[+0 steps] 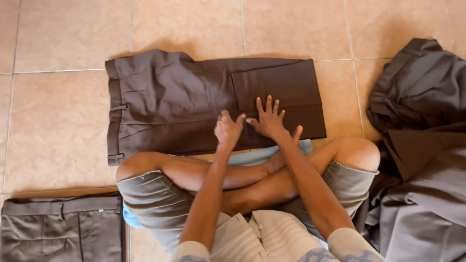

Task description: Folding multiple pairs of brown trousers into neat rectangular shapes while sitting on a tiled floor.

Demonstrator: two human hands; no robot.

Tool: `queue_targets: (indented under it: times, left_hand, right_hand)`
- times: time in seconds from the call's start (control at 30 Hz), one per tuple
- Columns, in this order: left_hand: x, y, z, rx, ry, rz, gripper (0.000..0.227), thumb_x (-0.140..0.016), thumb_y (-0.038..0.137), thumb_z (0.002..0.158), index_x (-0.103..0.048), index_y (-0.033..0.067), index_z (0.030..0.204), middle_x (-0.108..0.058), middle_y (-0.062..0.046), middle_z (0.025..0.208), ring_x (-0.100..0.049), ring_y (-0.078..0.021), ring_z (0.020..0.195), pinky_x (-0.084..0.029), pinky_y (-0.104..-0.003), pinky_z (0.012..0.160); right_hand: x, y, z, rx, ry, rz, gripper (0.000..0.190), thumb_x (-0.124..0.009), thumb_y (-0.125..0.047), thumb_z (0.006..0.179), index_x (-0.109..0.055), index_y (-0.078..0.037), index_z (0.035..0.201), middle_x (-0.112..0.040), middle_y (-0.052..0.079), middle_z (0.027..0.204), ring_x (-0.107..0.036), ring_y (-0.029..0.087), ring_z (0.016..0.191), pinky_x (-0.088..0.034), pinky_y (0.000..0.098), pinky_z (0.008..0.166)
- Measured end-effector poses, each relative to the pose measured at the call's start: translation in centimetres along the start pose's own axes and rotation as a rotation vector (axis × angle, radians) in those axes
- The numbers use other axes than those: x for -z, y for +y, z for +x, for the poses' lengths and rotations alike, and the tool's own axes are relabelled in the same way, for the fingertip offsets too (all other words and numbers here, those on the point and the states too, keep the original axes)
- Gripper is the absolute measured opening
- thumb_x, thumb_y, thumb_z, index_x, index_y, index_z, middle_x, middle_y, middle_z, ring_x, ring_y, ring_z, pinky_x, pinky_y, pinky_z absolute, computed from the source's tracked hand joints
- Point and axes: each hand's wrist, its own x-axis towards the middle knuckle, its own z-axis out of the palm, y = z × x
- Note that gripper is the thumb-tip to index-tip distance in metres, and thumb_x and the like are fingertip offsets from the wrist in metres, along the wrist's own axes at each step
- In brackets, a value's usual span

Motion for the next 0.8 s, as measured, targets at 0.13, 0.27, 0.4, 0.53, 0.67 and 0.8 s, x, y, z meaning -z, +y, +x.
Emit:
queue_targets:
  times: [0.13, 0.27, 0.4, 0.53, 0.67, 0.8]
  left_hand:
    - [-2.9, 0.2, -0.6, 0.211, -0.214, -0.148, 0.035, -0.081, 0.044, 0.081, -0.057, 0.0221, 0.093, -0.059, -0.002, 0.096, -0.070, -0.0343, 0.090, -0.056, -0.050, 0.077]
    - [-2.9, -1.0, 0.3, 0.322, -0.225, -0.268, 0.025, -0.082, 0.042, 0.078, -0.064, 0.0249, 0.079, -0.066, 0.001, 0.078, -0.074, -0.0288, 0.083, -0.058, -0.045, 0.075]
    - [-0.5, 0.4, 0.1, 0.296, -0.201, -0.261, 0.020, -0.082, 0.032, 0.080, -0.067, 0.0194, 0.080, -0.067, -0.007, 0.082, -0.073, -0.0367, 0.088, -0.059, -0.049, 0.080]
    - [0.0, 0.8, -0.8, 0.283, -0.157, -0.255, 0.023, -0.082, 0.031, 0.081, -0.063, 0.0184, 0.083, -0.064, -0.005, 0.086, -0.073, -0.0358, 0.087, -0.059, -0.049, 0.080]
    - [1.1, 1.8, -1.2, 0.290, -0.083, -0.274, 0.037, -0.083, 0.031, 0.080, -0.053, 0.0167, 0.095, -0.060, -0.007, 0.096, -0.071, -0.0395, 0.089, -0.060, -0.052, 0.081]
    - [1.3, 0.8, -0.9, 0.291, -0.122, -0.310, 0.037, -0.082, 0.036, 0.082, -0.051, 0.0185, 0.095, -0.058, -0.004, 0.094, -0.071, -0.0358, 0.088, -0.060, -0.050, 0.079]
  right_hand:
    - [-0.9, 7.2, 2.5, -0.027, 0.388, 0.345, 0.040, -0.049, -0.031, 0.100, -0.058, -0.017, 0.136, -0.054, 0.019, 0.139, -0.050, 0.046, 0.131, -0.048, 0.0640, 0.099]
    - [-4.0, 19.1, 6.7, -0.554, 0.621, 0.291, 0.029, -0.062, -0.032, 0.097, -0.069, -0.022, 0.124, -0.065, 0.009, 0.110, -0.068, 0.038, 0.102, -0.056, 0.0557, 0.080]
    - [-2.8, 20.0, 6.1, -0.789, 0.452, 0.478, 0.043, -0.065, -0.039, 0.100, -0.049, -0.013, 0.130, -0.058, 0.014, 0.118, -0.062, 0.040, 0.110, -0.048, 0.0606, 0.088]
    - [-4.0, 21.4, 6.5, -0.823, 0.364, 0.510, 0.052, -0.075, -0.043, 0.093, -0.052, -0.011, 0.127, -0.058, 0.014, 0.120, -0.059, 0.040, 0.112, -0.047, 0.0611, 0.087]
    - [-4.1, 22.3, 7.3, -0.681, 0.474, 0.482, 0.044, -0.082, -0.041, 0.087, -0.067, -0.014, 0.119, -0.059, 0.013, 0.111, -0.065, 0.038, 0.105, -0.053, 0.0581, 0.085]
    - [2.1, 17.2, 3.0, -0.458, 0.649, 0.403, 0.029, -0.081, -0.028, 0.085, -0.072, -0.007, 0.102, -0.066, 0.017, 0.093, -0.070, 0.043, 0.093, -0.055, 0.0538, 0.080]
